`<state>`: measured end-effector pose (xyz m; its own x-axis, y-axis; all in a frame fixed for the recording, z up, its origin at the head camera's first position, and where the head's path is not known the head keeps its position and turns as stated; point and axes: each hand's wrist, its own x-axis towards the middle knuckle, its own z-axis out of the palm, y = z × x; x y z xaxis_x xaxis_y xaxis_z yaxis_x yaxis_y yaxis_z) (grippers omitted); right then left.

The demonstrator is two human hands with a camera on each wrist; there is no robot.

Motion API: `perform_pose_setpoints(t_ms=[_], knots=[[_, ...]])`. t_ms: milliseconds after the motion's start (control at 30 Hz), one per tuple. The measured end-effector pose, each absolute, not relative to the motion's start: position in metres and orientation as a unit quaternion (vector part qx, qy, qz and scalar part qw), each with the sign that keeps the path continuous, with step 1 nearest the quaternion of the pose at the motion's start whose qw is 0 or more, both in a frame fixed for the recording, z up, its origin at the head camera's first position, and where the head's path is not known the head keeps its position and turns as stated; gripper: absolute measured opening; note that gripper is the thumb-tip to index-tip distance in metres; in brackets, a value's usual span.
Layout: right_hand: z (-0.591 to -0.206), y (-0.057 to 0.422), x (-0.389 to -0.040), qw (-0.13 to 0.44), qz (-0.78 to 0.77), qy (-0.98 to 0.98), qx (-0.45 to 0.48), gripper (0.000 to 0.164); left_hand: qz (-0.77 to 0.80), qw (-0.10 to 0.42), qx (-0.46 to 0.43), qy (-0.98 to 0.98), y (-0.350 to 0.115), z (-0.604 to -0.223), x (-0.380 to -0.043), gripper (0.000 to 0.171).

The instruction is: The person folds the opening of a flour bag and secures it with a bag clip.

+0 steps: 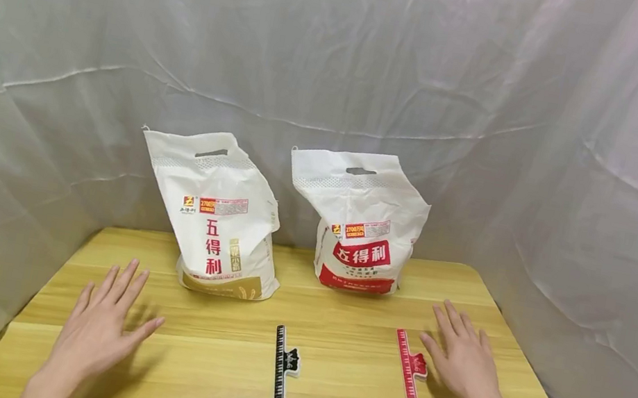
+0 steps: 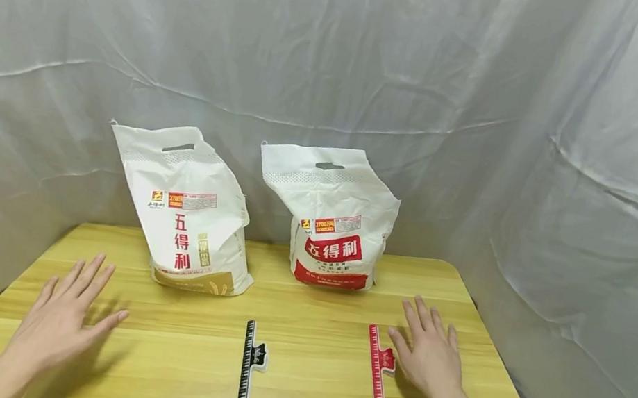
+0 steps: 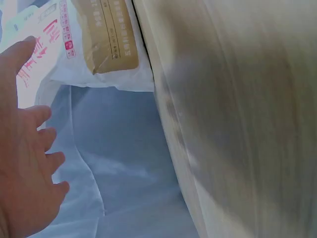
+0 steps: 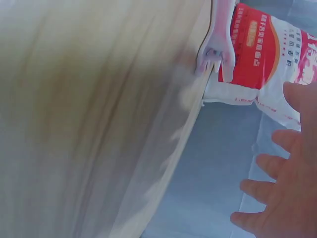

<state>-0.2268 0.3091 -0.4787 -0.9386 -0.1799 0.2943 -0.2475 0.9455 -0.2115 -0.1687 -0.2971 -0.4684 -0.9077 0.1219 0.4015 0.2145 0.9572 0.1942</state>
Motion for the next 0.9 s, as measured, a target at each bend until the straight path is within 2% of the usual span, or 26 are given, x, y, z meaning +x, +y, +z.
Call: perform_pose_setpoints(t_ms=[333, 633, 900], knots=[[-0.473, 0.294, -0.232, 0.171, 0.139, -0.967, 0.128, 0.068, -0.121, 0.267, -0.109, -0.95, -0.291, -0.459, -0.176, 0.091], [-0.463, 0.274, -0.238, 0.26, 0.189, -0.933, 0.162, 0.062, -0.14, 0.322, -0.121, -0.928, -0.285, -0.453, -0.184, 0.088], [-0.452, 0.255, -0.245, 0.313, 0.236, -0.902, 0.182, 0.059, -0.161, 0.392, -0.135, -0.896, -0.273, -0.446, -0.196, 0.084]])
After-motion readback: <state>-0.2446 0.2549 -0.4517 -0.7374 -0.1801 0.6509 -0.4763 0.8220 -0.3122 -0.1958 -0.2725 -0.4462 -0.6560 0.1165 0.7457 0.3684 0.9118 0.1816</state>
